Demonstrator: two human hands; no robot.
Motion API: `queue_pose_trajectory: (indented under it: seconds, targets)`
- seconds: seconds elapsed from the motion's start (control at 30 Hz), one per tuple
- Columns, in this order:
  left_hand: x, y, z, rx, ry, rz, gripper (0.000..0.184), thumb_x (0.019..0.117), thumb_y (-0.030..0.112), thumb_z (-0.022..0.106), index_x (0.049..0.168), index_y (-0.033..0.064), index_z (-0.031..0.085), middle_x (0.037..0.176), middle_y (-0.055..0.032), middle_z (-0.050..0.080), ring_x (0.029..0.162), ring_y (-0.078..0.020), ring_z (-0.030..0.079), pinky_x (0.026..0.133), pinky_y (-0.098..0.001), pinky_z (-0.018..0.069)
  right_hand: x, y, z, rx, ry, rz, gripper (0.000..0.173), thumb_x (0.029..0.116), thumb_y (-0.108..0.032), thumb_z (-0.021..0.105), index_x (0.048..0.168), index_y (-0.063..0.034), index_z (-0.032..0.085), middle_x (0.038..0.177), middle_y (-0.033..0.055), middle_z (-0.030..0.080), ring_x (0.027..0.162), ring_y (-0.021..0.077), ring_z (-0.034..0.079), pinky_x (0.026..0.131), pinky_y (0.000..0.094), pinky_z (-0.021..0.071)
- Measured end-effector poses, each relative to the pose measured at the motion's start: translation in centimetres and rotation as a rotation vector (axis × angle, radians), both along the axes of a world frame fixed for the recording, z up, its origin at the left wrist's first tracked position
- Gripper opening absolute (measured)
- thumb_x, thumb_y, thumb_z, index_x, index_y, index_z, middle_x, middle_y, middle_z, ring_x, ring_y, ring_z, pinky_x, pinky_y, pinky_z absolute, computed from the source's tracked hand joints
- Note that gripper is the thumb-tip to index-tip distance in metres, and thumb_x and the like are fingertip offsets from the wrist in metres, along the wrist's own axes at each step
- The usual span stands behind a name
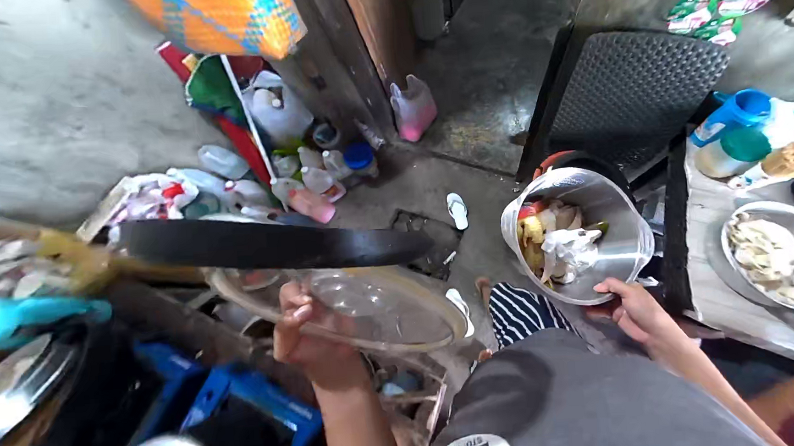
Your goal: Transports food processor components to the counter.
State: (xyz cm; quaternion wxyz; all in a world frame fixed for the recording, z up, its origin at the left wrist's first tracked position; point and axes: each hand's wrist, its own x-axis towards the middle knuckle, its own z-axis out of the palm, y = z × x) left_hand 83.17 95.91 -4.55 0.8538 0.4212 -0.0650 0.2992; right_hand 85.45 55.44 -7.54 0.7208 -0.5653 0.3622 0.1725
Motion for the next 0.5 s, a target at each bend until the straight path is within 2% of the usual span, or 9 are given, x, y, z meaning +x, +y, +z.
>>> queue_pose_trajectory:
  seconds: [0.13, 0.2, 0.37, 0.43, 0.5]
  targets:
    - [11.2, 2.8, -0.5, 0.074, 0.070, 0.149, 0.018, 0.0888, 0.014, 0.054, 0.082, 0.0217, 0.069, 0.083, 0.0110, 0.070, 0.079, 0.0015, 0.067, 0.074, -0.0171, 0.0559, 10.8, 2.6, -1.9, 0.006, 0.005, -0.015, 0.012, 0.1016, 0.002, 0.043, 0.106, 0.0012, 0.054, 0.078, 0.0123, 0.071, 0.061, 0.0206, 0.071, 0.055, 0.0344, 0.0622]
    - [17.1, 3.7, 0.1, 0.088, 0.097, 0.213, 0.021, 0.0880, 0.015, 0.054, 0.082, 0.0229, 0.072, 0.081, 0.0129, 0.071, 0.077, 0.0044, 0.067, 0.070, -0.0146, 0.0559, 17.1, 4.1, -2.0, 0.019, 0.003, -0.008, 0.012, 0.1012, 0.003, 0.043, 0.108, 0.0016, 0.053, 0.078, 0.0124, 0.070, 0.060, 0.0206, 0.071, 0.054, 0.0344, 0.0617]
    - [31.1, 6.6, 1.1, -0.094, -0.007, -0.049, 0.013, 0.0888, 0.013, 0.063, 0.091, 0.0131, 0.076, 0.083, 0.0043, 0.076, 0.069, -0.0031, 0.071, 0.060, -0.0196, 0.0598, 30.6, 7.7, -0.3, 0.050, 0.029, 0.033, 0.014, 0.1005, 0.003, 0.044, 0.112, 0.0022, 0.052, 0.085, 0.0150, 0.070, 0.064, 0.0234, 0.071, 0.055, 0.0365, 0.0618]
    - [36.5, 7.5, 1.4, -0.153, 0.007, -0.123, 0.013, 0.0854, 0.009, 0.062, 0.089, 0.0124, 0.074, 0.082, 0.0034, 0.075, 0.066, -0.0043, 0.071, 0.056, -0.0200, 0.0594, 35.1, 9.2, 0.3, 0.063, 0.021, 0.037, 0.015, 0.1000, 0.003, 0.044, 0.113, 0.0025, 0.052, 0.086, 0.0154, 0.070, 0.065, 0.0241, 0.071, 0.055, 0.0374, 0.0620]
    - [42.0, 8.4, 1.3, -0.160, 0.039, -0.151, 0.013, 0.0844, 0.007, 0.064, 0.087, 0.0138, 0.075, 0.081, 0.0041, 0.075, 0.069, -0.0037, 0.071, 0.061, -0.0202, 0.0603, 39.5, 10.8, 0.4, 0.077, 0.005, 0.026, 0.014, 0.1002, 0.003, 0.045, 0.112, 0.0021, 0.053, 0.085, 0.0146, 0.070, 0.064, 0.0234, 0.071, 0.054, 0.0369, 0.0617]
